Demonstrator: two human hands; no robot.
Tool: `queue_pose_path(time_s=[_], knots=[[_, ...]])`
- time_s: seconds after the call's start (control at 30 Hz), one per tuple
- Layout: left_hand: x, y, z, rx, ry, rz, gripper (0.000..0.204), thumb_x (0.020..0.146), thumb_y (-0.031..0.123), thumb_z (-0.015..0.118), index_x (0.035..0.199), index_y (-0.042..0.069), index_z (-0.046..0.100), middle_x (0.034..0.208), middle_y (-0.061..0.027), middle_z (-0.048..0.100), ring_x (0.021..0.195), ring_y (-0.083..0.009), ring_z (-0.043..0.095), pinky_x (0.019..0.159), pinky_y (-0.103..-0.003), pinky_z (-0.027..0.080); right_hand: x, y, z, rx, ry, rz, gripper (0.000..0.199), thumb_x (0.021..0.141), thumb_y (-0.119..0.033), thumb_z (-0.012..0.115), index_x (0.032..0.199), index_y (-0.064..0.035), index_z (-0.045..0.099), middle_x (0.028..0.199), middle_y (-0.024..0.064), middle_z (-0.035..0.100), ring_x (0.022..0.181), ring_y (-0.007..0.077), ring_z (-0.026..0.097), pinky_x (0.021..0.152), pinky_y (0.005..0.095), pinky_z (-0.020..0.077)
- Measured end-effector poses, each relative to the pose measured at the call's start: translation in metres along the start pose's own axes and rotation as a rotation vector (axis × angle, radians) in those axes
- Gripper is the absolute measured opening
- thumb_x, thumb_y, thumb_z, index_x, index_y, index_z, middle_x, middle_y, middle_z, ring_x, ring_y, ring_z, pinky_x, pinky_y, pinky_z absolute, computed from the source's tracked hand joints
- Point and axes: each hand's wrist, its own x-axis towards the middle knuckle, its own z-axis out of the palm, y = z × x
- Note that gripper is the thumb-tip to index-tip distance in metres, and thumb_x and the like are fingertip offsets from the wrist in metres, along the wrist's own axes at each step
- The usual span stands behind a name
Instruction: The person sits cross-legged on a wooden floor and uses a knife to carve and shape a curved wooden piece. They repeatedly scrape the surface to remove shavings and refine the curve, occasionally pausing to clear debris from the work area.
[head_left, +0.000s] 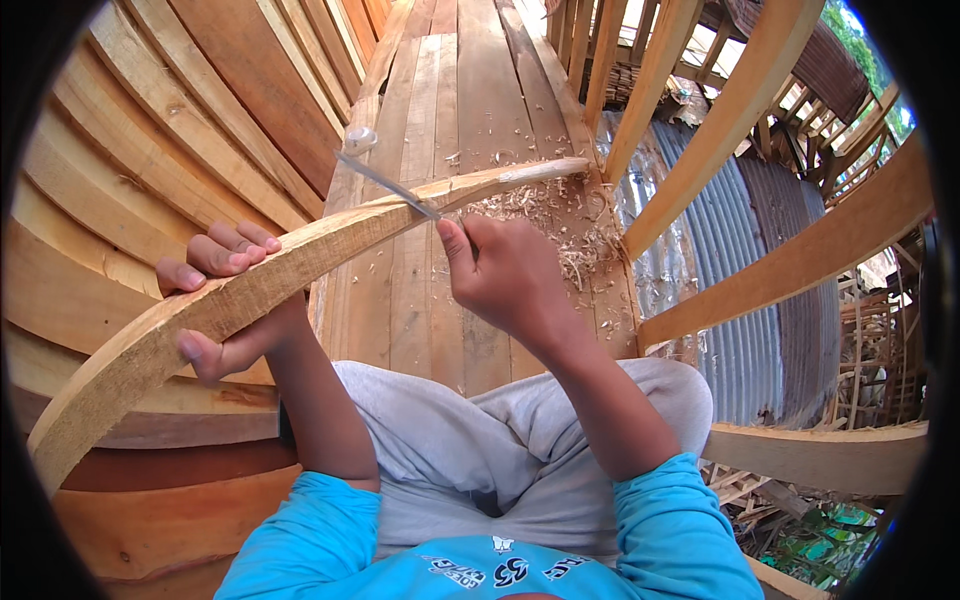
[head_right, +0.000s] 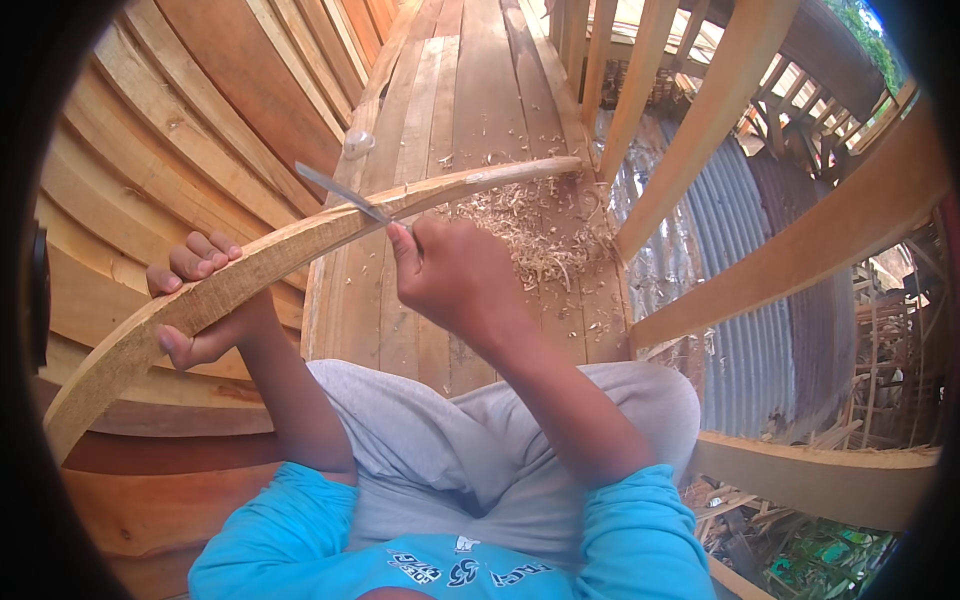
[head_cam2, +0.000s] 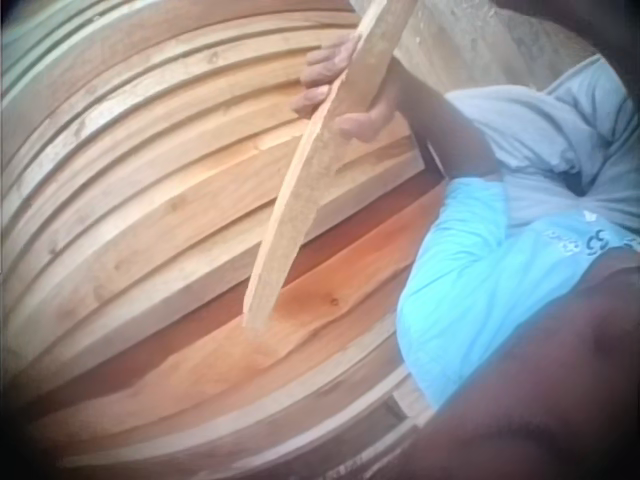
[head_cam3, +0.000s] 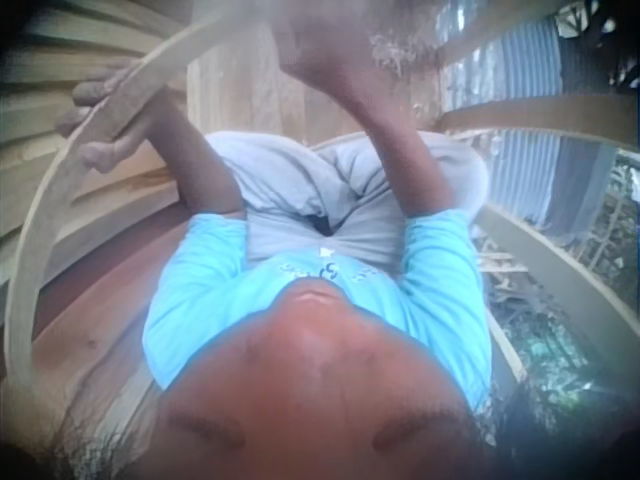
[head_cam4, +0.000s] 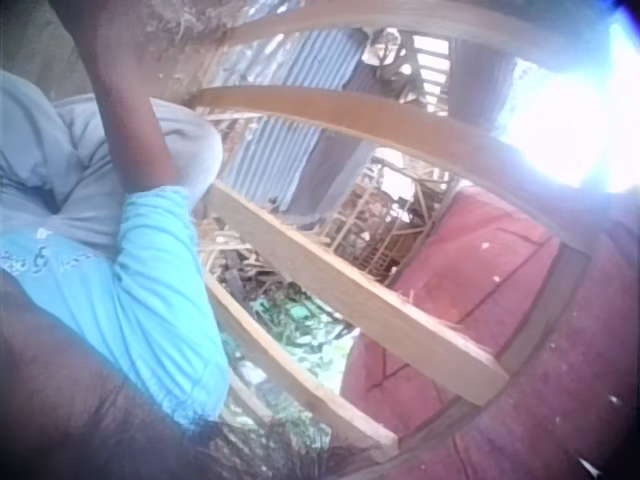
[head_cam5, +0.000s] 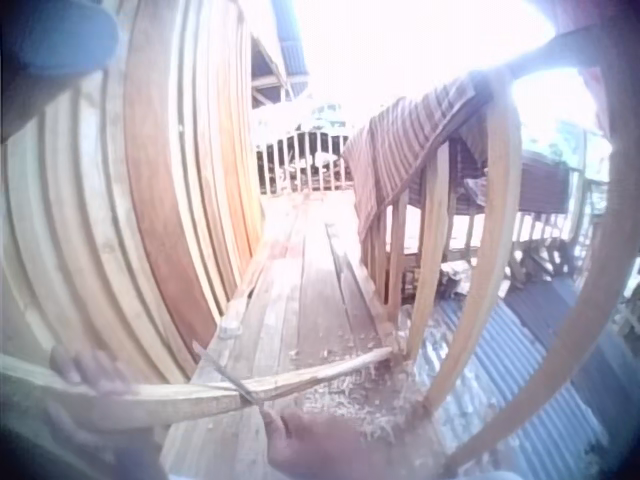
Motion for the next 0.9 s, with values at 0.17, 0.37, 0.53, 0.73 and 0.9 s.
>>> queue_pose_path(time_s=[0.17, 0.37, 0.53, 0.73, 0.9], knots=[[0.000, 0.006, 0.006, 0.035, -0.063, -0.003, 0.054, 0.079, 0.061, 0.059, 0.093, 0.010, 0.048, 0.071, -0.0098, 0.056, 0.064, -0.0211, 0.055, 0.060, -0.037, 0.052, -0.001, -0.001, -0.004, 0.045, -0.053, 0.011, 0.041, 0.096, -0.034, 0.055, 0.067, -0.0062, 0.062, 0.057, 0.0196, 0.059, 0.056, 0.0406, 0.061, 0.052, 0.0503, 0.0469], [-0.003, 0.004, 0.004, 0.028, -0.097, 0.009, 0.058, 0.080, 0.063, 0.060, 0.095, 0.010, 0.046, 0.073, -0.0103, 0.056, 0.063, -0.0211, 0.055, 0.059, -0.037, 0.053, -0.013, -0.031, -0.017, -0.059, -0.124, 0.002, 0.043, 0.098, -0.034, 0.052, 0.068, -0.0060, 0.062, 0.058, 0.0161, 0.059, 0.058, 0.0393, 0.062, 0.054, 0.0501, 0.0467], [-0.003, 0.001, 0.013, 0.021, -0.087, 0.008, 0.059, 0.079, 0.065, 0.061, 0.095, 0.010, 0.046, 0.073, -0.0100, 0.056, 0.063, -0.0210, 0.055, 0.059, -0.037, 0.053, 0.011, 0.030, -0.008, 0.094, -0.053, 0.030, 0.042, 0.097, -0.036, 0.054, 0.067, -0.0070, 0.061, 0.055, 0.0168, 0.057, 0.055, 0.0388, 0.061, 0.051, 0.0483, 0.0463], [-0.002, 0.005, 0.002, -0.003, -0.139, 0.004, 0.060, 0.078, 0.064, 0.064, 0.097, 0.010, 0.046, 0.074, -0.0098, 0.056, 0.065, -0.0209, 0.056, 0.061, -0.037, 0.053, -0.007, -0.023, -0.013, -0.081, -0.119, 0.002, 0.042, 0.098, -0.034, 0.053, 0.069, -0.0047, 0.062, 0.057, 0.0169, 0.058, 0.057, 0.0376, 0.061, 0.052, 0.0475, 0.0457], [-0.005, 0.004, 0.012, -0.018, -0.150, -0.017, 0.055, 0.075, 0.062, 0.062, 0.092, 0.011, 0.051, 0.074, -0.0083, 0.058, 0.069, -0.0198, 0.057, 0.063, -0.034, 0.051, 0.008, 0.017, -0.004, 0.092, -0.023, -0.020, 0.043, 0.097, -0.034, 0.055, 0.066, -0.0058, 0.060, 0.055, 0.0174, 0.057, 0.052, 0.0389, 0.060, 0.050, 0.0489, 0.0458]])
